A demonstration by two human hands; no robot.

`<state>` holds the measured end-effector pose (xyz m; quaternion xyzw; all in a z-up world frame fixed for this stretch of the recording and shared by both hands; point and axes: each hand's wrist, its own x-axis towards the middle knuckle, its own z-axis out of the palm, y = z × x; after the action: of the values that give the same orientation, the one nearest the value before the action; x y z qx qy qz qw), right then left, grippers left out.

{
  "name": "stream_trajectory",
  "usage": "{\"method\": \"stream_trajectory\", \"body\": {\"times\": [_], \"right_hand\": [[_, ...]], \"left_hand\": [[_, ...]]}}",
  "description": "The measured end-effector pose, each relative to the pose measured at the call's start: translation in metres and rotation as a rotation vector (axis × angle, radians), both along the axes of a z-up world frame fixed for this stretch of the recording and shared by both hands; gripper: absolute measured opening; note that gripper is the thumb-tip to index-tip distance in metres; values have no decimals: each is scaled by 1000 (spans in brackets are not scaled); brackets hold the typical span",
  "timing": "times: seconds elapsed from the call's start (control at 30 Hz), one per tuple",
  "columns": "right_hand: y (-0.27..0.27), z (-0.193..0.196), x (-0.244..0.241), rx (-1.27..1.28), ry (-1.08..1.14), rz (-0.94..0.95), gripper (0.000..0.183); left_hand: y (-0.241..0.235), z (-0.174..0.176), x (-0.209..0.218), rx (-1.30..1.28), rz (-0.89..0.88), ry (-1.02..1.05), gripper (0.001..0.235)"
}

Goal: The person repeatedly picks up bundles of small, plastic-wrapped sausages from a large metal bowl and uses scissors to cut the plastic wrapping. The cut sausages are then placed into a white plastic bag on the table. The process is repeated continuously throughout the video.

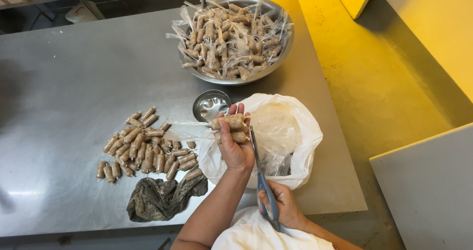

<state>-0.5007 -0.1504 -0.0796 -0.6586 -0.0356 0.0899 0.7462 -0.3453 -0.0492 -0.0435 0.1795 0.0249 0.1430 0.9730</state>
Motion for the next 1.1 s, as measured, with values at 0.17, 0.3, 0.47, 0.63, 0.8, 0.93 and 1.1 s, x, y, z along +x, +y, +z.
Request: {"method": "stream_trajectory", "body": {"times": [0.17,0.3,0.47,0.63,0.8,0.93,1.1], "right_hand": [[-4,-15,2,12,18,-16,43],[-8,-12,4,-28,-31,12,47],[-11,-7,5,87,42,96,50],[-10,-5,6,58,22,61,51],[-12,-17,6,-7,-23,31,47],[-12,-17,7,28,-30,24,48],[-14,5,12,-31,-14,82,57]], "left_hand": [[4,0,6,-8,0,5,28],[7,0,4,-38,-55,-42,27],[8,-2,-1,-46,-87,-48,32],[5,3,-6,-74,-78,16,33],[6,0,-4,-98,-79,-16,31],[10,2,-3,-56,-61,-38,29],[8,8,-11,-53,-120,-19,28]]}}
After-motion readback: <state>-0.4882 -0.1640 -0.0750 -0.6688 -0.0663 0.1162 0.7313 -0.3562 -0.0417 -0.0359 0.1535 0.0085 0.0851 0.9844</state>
